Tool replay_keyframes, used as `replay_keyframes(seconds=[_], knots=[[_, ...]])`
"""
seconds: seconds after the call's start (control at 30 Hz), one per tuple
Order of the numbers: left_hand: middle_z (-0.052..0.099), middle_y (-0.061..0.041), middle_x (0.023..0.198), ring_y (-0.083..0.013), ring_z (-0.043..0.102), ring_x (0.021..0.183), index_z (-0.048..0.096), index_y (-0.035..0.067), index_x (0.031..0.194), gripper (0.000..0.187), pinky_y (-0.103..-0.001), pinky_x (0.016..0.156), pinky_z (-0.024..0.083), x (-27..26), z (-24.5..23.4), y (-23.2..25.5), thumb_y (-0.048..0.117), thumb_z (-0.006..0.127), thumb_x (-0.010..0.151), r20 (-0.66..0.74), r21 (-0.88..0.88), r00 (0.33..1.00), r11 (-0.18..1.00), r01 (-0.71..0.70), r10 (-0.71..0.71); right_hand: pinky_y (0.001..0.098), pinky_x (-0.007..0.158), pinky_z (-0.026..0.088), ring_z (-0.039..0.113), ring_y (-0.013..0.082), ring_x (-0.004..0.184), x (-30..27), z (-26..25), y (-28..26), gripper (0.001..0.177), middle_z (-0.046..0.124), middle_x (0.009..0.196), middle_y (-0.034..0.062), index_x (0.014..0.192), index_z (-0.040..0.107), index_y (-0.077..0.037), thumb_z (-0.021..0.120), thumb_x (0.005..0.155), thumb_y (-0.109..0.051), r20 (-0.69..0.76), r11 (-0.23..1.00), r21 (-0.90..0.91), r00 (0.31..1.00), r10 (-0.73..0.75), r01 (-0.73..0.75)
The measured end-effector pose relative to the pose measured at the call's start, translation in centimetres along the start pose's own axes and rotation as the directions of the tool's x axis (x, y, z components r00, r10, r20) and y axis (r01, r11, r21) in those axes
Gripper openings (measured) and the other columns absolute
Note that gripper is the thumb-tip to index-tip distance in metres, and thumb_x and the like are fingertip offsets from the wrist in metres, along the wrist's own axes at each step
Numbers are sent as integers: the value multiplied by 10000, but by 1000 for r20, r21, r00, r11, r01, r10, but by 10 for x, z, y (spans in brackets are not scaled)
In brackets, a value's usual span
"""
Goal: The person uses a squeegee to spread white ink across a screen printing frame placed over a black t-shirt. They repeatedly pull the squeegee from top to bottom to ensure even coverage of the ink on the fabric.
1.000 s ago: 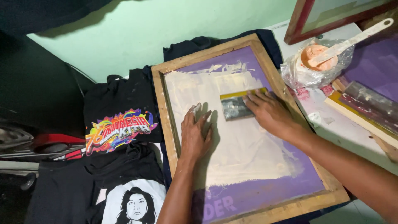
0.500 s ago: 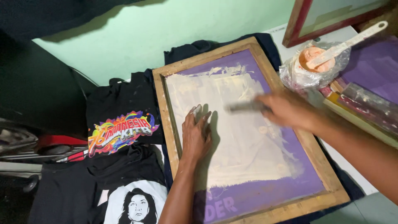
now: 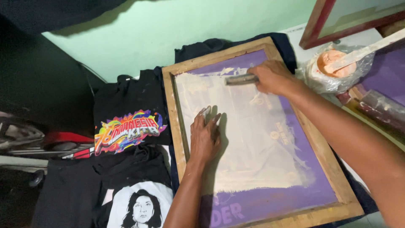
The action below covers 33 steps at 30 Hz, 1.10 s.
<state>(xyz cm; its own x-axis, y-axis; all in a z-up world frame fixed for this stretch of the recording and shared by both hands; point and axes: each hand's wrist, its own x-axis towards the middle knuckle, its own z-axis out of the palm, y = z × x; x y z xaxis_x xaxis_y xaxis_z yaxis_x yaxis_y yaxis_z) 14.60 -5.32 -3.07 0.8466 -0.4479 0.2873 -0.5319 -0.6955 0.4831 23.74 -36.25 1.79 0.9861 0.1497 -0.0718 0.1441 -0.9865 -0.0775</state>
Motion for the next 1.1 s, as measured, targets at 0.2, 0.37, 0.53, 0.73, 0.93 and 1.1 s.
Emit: replay_keyframes(seconds=[0.2,0.37,0.53,0.73,0.93,1.1], knots=[[512,-132,1477,-341,415,1467,678,214,1332,478,-490,1059,434,-2,0,-1,135,665,861,-1,-2,1000,1000,3,-3,570,885,587,734,436,1038,-67,-9,-27,473,781,1063,210,1282,716,-161,663,813,-183,38,998,69,999,-13,10],[521,-130,1469,-337,432,1454,678,217,1329,461,-486,1045,442,-2,1,2,123,648,879,-4,-2,1000,1000,-12,12,529,833,613,755,395,999,-126,-1,-45,429,788,1048,153,1243,714,-162,651,819,-162,86,995,100,996,-23,14],[523,-142,1465,-350,423,1460,668,208,1347,493,-492,1053,439,-1,-1,4,99,648,867,19,-14,1000,1000,-16,16,469,840,616,748,363,1028,-186,39,-46,465,771,1107,142,1238,692,-112,671,773,-91,-39,990,66,992,-124,126],[527,-148,1454,-358,426,1457,672,206,1343,540,-504,1041,452,-1,3,-1,90,681,816,26,-2,999,1000,-18,18,426,939,587,697,321,1159,-250,30,-68,631,733,1203,121,1352,609,-159,725,735,-91,-19,982,20,982,-187,187],[462,-239,1511,-441,372,1442,589,120,1421,635,-601,1033,425,0,3,-1,-24,611,803,-5,-71,996,993,-93,93,463,904,631,828,224,863,-249,-3,-57,585,806,1120,-12,1317,644,-260,690,773,-50,227,975,222,970,-81,30],[460,-247,1515,-439,376,1442,603,126,1409,581,-580,1045,409,-1,8,-4,31,604,835,-31,-57,993,992,-112,111,358,682,539,750,213,750,-166,-35,-27,533,803,893,28,1306,647,-270,702,796,-415,270,930,312,957,108,-193]])
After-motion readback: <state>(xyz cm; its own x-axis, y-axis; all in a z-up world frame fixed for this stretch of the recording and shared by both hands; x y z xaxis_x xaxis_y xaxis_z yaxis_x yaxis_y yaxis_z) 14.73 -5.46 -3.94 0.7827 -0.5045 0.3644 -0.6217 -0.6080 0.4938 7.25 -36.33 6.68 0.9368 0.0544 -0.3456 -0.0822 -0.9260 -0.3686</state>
